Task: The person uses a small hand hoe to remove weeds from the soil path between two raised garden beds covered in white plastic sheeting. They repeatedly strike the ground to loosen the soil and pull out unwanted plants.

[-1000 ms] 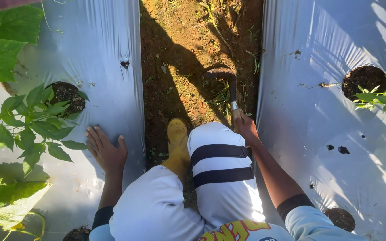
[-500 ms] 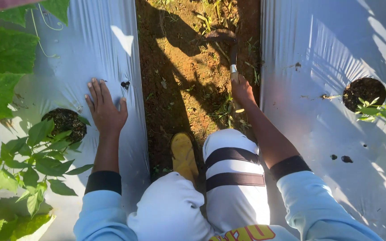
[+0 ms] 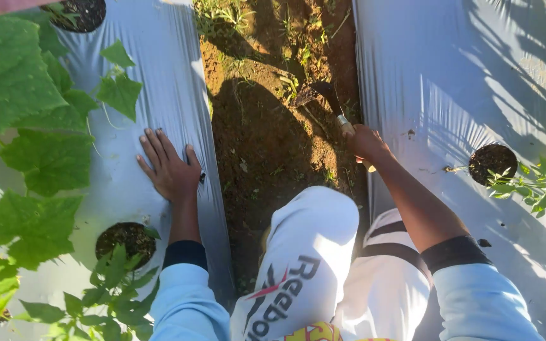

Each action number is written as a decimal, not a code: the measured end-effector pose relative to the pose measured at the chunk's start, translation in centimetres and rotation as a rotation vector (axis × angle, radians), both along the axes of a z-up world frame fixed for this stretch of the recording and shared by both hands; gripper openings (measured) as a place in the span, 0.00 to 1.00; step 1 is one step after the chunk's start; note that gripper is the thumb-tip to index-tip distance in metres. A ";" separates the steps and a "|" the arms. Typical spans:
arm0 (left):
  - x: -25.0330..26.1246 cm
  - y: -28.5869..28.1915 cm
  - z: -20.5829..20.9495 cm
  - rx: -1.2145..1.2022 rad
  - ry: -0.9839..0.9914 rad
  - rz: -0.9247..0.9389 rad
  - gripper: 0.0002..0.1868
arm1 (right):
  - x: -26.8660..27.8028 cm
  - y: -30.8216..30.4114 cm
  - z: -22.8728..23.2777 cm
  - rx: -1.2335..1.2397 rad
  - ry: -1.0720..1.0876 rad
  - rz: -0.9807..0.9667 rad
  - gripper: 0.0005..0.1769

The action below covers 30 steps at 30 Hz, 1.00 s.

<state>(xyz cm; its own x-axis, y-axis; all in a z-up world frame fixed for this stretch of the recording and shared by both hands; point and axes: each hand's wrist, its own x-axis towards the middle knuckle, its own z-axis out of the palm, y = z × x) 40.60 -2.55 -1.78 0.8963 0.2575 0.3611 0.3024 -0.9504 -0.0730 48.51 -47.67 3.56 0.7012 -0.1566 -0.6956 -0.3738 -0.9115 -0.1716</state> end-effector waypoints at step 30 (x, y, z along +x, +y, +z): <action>8.4 1.7 1.2 -0.007 0.158 -0.341 0.31 | 25.5 -2.5 -3.7 0.668 -0.465 -0.764 0.06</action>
